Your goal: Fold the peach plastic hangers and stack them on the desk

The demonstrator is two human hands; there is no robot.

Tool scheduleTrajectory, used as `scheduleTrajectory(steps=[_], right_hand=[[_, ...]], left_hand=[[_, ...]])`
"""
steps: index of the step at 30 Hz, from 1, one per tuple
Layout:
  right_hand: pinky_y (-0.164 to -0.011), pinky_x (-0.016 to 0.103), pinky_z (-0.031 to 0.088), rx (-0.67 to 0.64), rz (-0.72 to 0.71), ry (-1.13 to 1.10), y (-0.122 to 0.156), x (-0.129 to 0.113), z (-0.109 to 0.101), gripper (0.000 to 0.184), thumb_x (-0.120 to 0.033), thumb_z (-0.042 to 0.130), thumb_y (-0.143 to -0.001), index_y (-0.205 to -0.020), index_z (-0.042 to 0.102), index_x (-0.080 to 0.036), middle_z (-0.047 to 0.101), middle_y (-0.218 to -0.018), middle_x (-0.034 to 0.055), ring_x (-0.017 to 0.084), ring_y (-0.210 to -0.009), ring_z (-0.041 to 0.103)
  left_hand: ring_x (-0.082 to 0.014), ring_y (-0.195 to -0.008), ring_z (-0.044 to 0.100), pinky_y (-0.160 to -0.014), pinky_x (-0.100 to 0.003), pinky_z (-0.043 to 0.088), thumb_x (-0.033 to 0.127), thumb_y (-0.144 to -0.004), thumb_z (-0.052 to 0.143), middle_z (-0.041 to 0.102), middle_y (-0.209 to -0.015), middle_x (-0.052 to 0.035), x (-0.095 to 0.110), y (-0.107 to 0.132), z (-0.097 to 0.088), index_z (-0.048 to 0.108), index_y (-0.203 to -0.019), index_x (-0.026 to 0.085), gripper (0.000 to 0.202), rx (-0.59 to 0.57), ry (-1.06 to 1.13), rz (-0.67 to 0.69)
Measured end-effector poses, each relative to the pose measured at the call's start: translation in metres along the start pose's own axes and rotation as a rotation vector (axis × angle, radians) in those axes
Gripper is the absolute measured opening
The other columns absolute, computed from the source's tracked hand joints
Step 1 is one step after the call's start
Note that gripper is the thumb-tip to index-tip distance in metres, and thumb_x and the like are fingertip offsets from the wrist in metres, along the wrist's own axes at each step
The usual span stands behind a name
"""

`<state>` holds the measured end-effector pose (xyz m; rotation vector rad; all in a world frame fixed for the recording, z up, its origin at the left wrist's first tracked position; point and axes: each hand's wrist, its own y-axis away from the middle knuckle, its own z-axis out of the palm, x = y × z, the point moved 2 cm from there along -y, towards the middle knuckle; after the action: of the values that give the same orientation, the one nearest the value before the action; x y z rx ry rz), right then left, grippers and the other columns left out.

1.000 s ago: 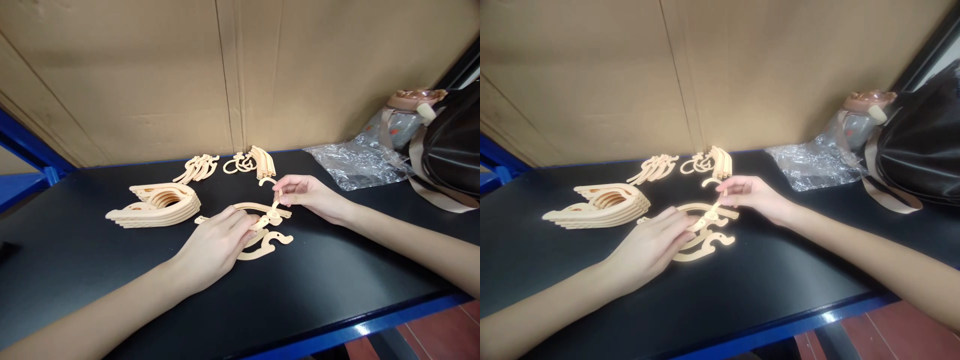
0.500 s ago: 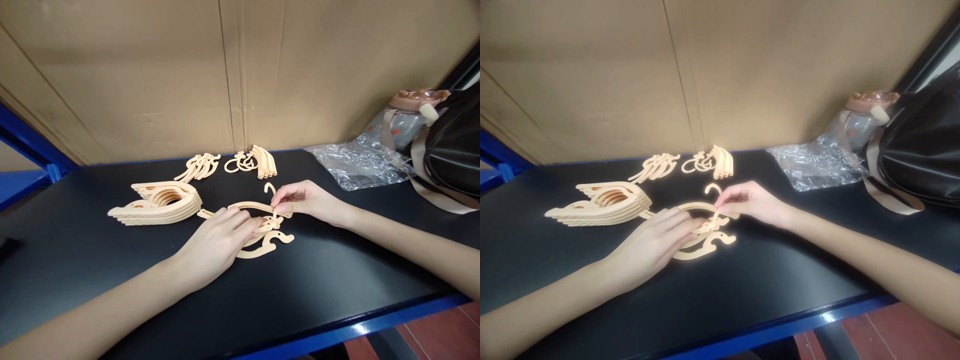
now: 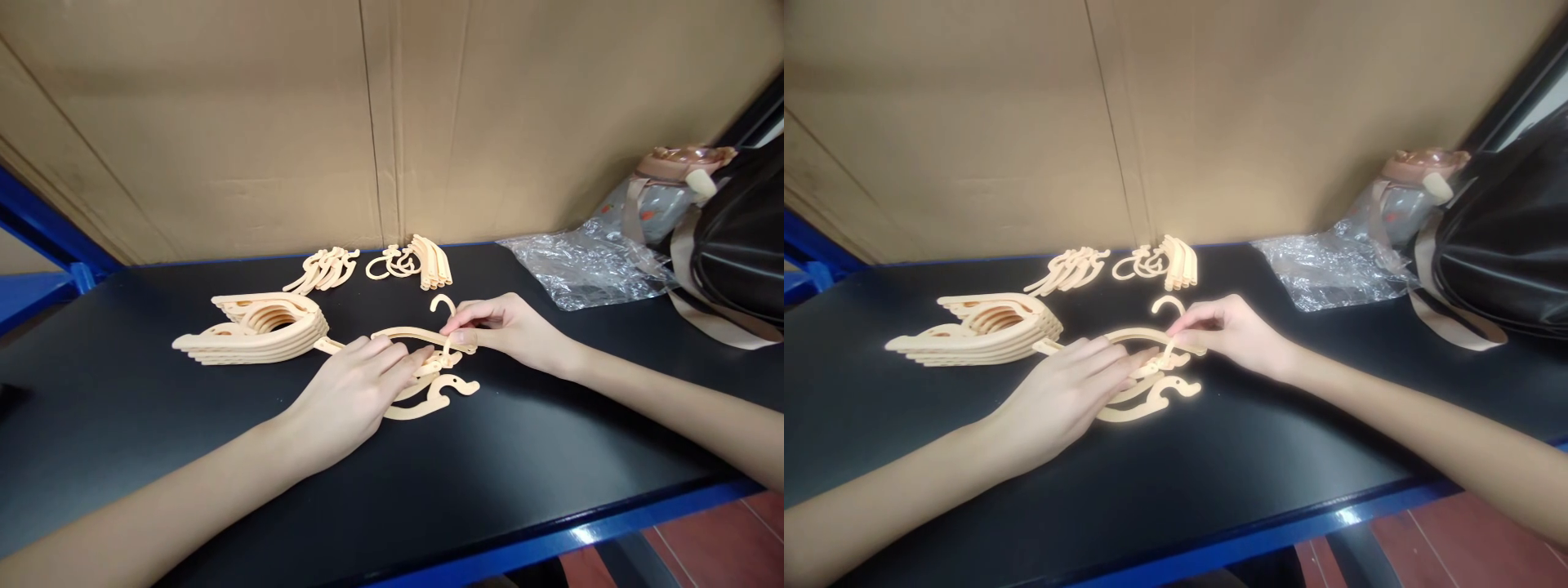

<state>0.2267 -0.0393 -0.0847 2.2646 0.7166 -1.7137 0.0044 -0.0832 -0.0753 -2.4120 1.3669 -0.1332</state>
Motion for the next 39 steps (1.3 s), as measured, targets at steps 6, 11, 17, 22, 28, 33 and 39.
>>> scheduleTrajectory(steps=[6,11,17,22,28,33,39], right_hand=[[-0.075,0.032,0.052,0.023,-0.002,0.044,0.003,-0.001,0.002,0.022,-0.039,0.072,-0.079,-0.09,0.075,-0.021,0.07,-0.085,0.0019,0.017,-0.078,0.065],[-0.074,0.031,0.052,0.061,-0.006,0.087,0.003,-0.001,0.003,0.023,-0.042,0.071,-0.079,-0.089,0.075,-0.022,0.07,-0.085,0.0016,0.017,-0.078,0.064],[-0.073,0.031,0.051,0.077,-0.017,0.155,0.006,-0.004,0.004,0.024,-0.043,0.068,-0.082,-0.091,0.075,-0.023,0.07,-0.089,0.0031,0.018,-0.08,0.063],[-0.073,0.031,0.049,0.082,-0.036,0.172,0.006,-0.005,0.005,0.022,-0.042,0.067,-0.083,-0.091,0.074,-0.023,0.069,-0.09,0.0027,0.017,-0.079,0.062],[-0.073,0.032,0.048,0.126,-0.08,0.246,0.008,-0.008,0.004,0.019,-0.042,0.067,-0.083,-0.089,0.075,-0.025,0.069,-0.089,0.0019,0.018,-0.081,0.061],[-0.073,0.032,0.048,0.132,-0.077,0.251,0.007,-0.009,0.004,0.018,-0.041,0.067,-0.084,-0.09,0.075,-0.025,0.069,-0.09,0.002,0.019,-0.082,0.062],[-0.071,0.031,0.048,0.115,-0.095,0.275,0.008,-0.012,0.006,0.018,-0.039,0.065,-0.086,-0.089,0.074,-0.023,0.068,-0.086,0.0011,0.016,-0.076,0.062]], left_hand=[[-0.0189,-0.078,0.058,-0.068,-0.03,0.044,-0.006,-0.083,0.032,0.061,-0.081,-0.0034,0.002,0.0,-0.001,0.048,-0.13,0.01,0.053,-0.041,-0.066,0.021],[-0.0204,-0.081,0.057,-0.073,-0.032,0.046,-0.006,-0.08,0.029,0.061,-0.08,-0.0043,0.002,-0.002,-0.002,0.044,-0.135,0.009,0.059,-0.1,-0.074,0.022],[-0.0204,-0.079,0.058,-0.069,-0.031,0.044,-0.007,-0.081,0.03,0.06,-0.079,-0.004,0.003,-0.002,-0.002,0.046,-0.132,0.008,0.055,-0.084,-0.096,0.04],[-0.0196,-0.075,0.057,-0.064,-0.03,0.041,-0.007,-0.081,0.031,0.06,-0.078,-0.0035,0.003,-0.002,-0.001,0.047,-0.129,0.007,0.052,-0.05,-0.1,0.057],[-0.0191,-0.075,0.058,-0.063,-0.03,0.042,-0.008,-0.079,0.031,0.063,-0.079,-0.0038,0.004,-0.003,-0.002,0.048,-0.129,0.007,0.054,-0.037,-0.118,0.04],[-0.0192,-0.078,0.059,-0.064,-0.029,0.042,-0.008,-0.077,0.032,0.064,-0.082,-0.0048,0.006,-0.003,-0.002,0.049,-0.128,0.007,0.055,-0.03,-0.134,0.038],[-0.019,-0.074,0.058,-0.062,-0.029,0.04,-0.008,-0.075,0.034,0.064,-0.08,-0.004,0.007,-0.004,-0.002,0.053,-0.125,0.007,0.055,-0.05,-0.153,0.031]])
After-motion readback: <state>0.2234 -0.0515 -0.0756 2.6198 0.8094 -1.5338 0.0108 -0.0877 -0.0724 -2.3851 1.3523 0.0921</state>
